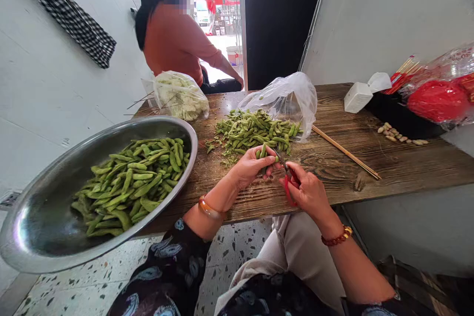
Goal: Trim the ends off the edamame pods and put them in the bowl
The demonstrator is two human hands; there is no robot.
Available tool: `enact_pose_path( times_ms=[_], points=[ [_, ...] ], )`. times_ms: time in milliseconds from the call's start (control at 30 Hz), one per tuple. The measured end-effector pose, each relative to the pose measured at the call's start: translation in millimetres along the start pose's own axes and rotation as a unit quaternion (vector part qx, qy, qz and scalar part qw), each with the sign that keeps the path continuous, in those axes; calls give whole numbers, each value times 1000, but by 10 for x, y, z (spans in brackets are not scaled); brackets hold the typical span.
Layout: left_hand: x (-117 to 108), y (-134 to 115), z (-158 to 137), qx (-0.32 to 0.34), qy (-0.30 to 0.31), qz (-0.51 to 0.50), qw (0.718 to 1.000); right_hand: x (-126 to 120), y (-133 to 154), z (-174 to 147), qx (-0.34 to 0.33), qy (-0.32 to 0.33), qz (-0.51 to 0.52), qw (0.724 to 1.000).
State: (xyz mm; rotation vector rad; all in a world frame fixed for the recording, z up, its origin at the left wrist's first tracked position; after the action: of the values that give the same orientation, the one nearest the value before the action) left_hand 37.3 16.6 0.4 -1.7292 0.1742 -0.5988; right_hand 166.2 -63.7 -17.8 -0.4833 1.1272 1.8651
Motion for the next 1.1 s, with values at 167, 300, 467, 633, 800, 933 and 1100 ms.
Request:
enact_pose_path(
  times_ms=[167,300,467,633,800,933,1100],
  points=[
    [-7,-13,1,-4,-2,-7,1000,-12,33,10,-12,0,-21,1000],
    [-29,-12,2,-7,-9,-2,1000,-24,68,17,-10,6,-24,1000],
    [-58,7,24,-13,-20,-8,1000,-2,-15,33,40,-6,21,999],
    [-67,47,-6,-43,-47,-43,997,38,-210,28,111,-55,140,982],
    [43,-124,-158,0,-48,-9,999,104,-323,-12,119,-44,158,979],
    [70,-595,-375,104,-85,197,971,125,-359,-34,113,-32,139,983],
    [-467,-1443,-720,246,-242,542,766,92,-304,-41,100,-37,124,986]
  ],
)
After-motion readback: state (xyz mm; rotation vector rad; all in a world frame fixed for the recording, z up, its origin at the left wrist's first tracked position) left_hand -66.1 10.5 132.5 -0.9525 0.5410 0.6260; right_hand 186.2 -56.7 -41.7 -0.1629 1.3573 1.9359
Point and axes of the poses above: each hand's wrist, its own z-axis towards the middle knuckle, its own x-axis out of the palm, y = z × x, the point moved 6 cm from there along z, towards the middle knuckle, and after that the axes turned 13 degrees about -y, right-handed, at the moved point
